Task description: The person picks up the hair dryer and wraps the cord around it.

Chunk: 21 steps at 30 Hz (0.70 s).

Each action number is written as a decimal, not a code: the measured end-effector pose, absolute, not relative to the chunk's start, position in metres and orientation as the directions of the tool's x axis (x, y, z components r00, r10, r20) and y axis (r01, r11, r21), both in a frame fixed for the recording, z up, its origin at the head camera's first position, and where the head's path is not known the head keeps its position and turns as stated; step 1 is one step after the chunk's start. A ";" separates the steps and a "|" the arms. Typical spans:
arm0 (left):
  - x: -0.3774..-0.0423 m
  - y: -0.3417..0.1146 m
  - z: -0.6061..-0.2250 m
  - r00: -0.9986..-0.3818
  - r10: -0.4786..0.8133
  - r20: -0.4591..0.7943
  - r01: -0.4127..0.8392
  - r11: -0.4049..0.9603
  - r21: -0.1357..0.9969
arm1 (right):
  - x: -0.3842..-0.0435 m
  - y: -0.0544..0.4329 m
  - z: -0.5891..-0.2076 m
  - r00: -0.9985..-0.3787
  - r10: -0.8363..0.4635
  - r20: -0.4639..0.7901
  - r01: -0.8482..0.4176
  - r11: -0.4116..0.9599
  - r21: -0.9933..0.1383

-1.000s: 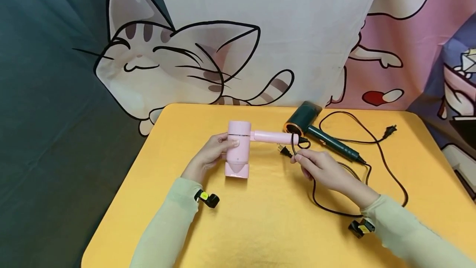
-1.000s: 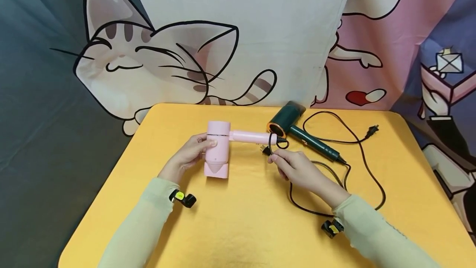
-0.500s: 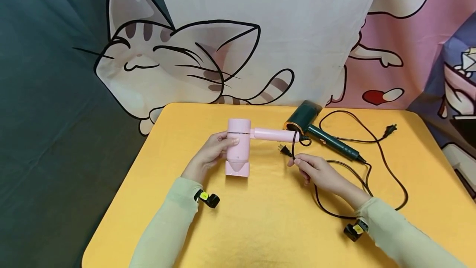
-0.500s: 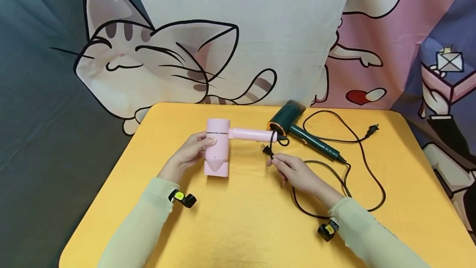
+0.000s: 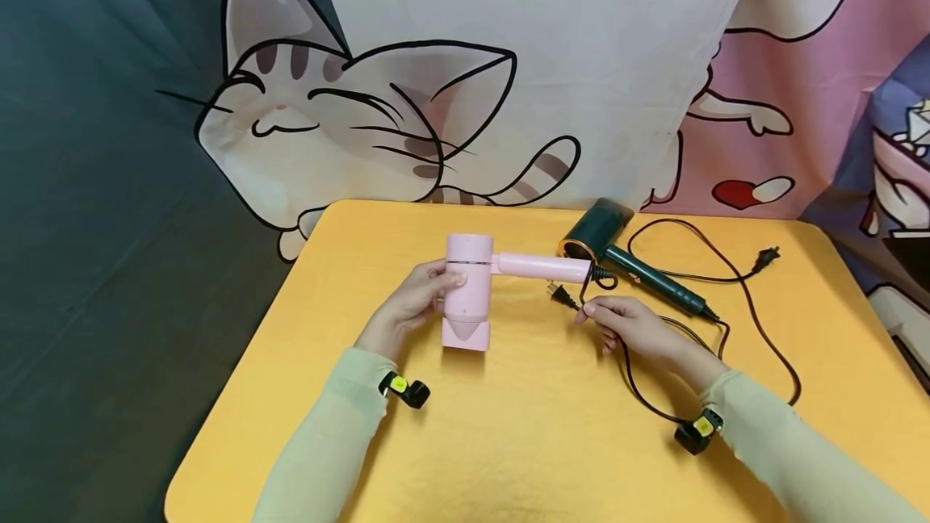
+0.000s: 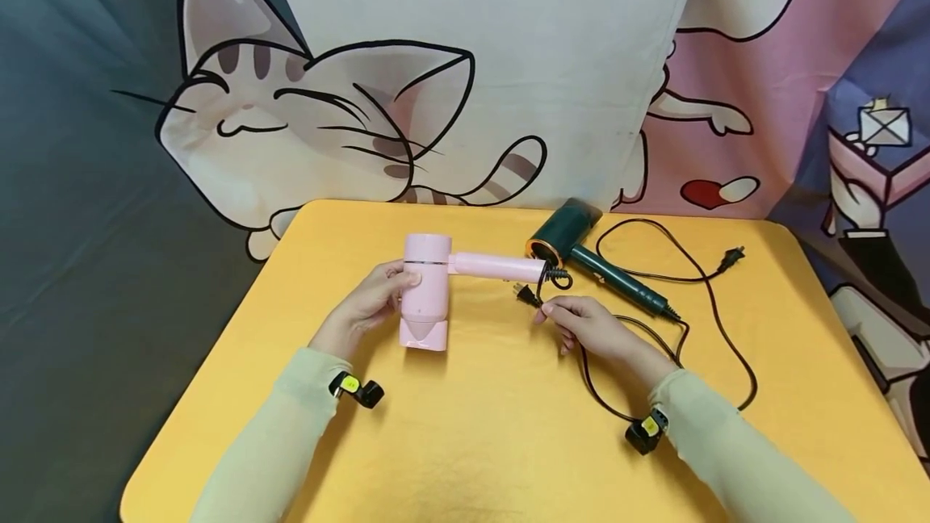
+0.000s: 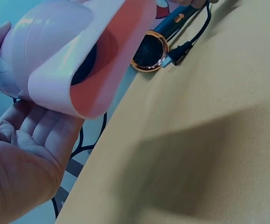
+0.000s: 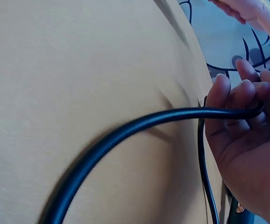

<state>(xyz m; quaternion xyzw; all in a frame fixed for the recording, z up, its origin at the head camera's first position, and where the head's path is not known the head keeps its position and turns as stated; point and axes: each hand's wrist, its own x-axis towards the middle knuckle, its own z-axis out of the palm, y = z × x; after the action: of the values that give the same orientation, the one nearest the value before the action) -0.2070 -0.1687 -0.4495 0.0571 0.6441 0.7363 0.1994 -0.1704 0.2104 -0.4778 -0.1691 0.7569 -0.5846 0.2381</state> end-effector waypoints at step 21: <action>-0.199 -0.182 -0.450 -0.851 0.498 -0.169 -0.213 -0.031 0.977 | -0.220 0.225 -0.436 -0.771 -0.592 -0.237 -0.060 0.438 -0.897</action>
<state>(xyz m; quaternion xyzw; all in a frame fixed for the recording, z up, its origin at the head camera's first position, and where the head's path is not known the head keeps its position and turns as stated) -0.1989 -0.1817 -0.4497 0.1098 0.6494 0.7096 0.2502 -0.2202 0.2248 -0.4364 -0.2029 0.8033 -0.4899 0.2712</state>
